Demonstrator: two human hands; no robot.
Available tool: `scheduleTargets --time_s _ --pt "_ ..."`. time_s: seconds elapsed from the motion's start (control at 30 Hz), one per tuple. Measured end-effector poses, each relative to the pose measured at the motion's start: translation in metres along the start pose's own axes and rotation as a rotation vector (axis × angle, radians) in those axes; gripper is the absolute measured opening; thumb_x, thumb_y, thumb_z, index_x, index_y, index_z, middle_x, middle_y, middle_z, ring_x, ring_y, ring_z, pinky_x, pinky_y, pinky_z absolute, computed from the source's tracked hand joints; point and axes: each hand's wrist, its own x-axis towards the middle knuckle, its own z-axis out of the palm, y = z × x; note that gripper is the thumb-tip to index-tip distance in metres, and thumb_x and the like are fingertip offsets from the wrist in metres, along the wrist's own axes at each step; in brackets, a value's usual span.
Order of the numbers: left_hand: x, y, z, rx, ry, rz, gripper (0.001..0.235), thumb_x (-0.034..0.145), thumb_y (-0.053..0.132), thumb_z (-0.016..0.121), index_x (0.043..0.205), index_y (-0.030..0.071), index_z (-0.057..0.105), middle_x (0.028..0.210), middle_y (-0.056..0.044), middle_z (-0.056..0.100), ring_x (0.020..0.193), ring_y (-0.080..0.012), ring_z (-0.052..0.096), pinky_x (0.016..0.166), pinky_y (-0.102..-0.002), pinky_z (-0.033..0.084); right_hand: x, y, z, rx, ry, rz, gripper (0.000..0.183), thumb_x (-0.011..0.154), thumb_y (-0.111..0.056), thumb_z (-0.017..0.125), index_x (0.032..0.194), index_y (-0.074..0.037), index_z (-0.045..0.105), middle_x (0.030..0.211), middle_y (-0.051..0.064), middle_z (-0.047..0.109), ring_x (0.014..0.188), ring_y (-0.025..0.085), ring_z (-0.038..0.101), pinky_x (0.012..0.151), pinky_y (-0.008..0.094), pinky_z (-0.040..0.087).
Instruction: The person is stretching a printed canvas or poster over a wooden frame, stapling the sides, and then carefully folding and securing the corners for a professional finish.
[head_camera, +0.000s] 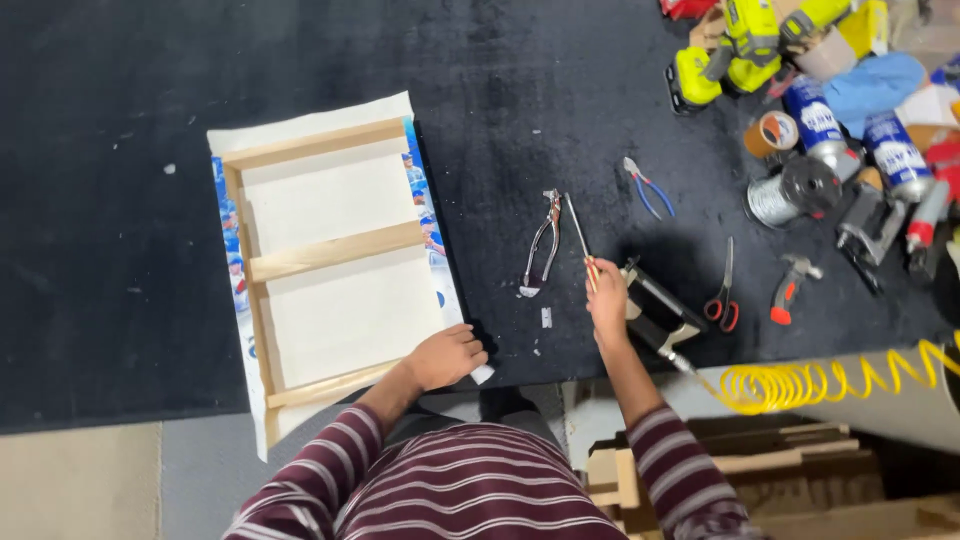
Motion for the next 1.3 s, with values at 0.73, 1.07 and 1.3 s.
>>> scheduleTargets --time_s 0.73,1.07,1.3 --pt "0.006 -0.067 -0.026 -0.475 -0.425 0.083 0.037 0.104 0.043 0.046 0.101 0.018 0.073 0.091 -0.012 0.075 0.088 -0.0382 0.073 0.084 -0.051 0.058 -0.402 0.074 0.128 -0.398 0.114 0.151 0.026 0.102 -0.030 0.059 0.121 -0.017 0.070 0.094 0.015 0.073 0.088 0.029 0.067 0.082 0.045 0.053" --pt "0.003 -0.077 -0.017 -0.443 -0.225 0.152 0.046 0.107 0.050 0.040 0.083 0.018 0.062 0.082 -0.005 0.073 0.086 -0.0294 0.070 0.087 -0.044 0.058 -0.399 0.057 0.158 -0.507 0.067 -0.078 0.042 0.102 -0.018 0.057 0.144 -0.020 0.063 0.108 0.018 0.071 0.103 0.035 0.068 0.089 0.047 0.053" --pt "0.003 -0.077 -0.028 -0.539 -0.213 0.166 0.042 0.105 0.047 0.045 0.083 0.016 0.062 0.077 -0.006 0.071 0.078 -0.0324 0.071 0.074 -0.042 0.060 -0.403 0.065 0.162 -0.615 0.069 -0.087 0.045 0.104 -0.019 0.055 0.147 -0.026 0.062 0.090 0.013 0.069 0.083 0.027 0.069 0.076 0.041 0.055"
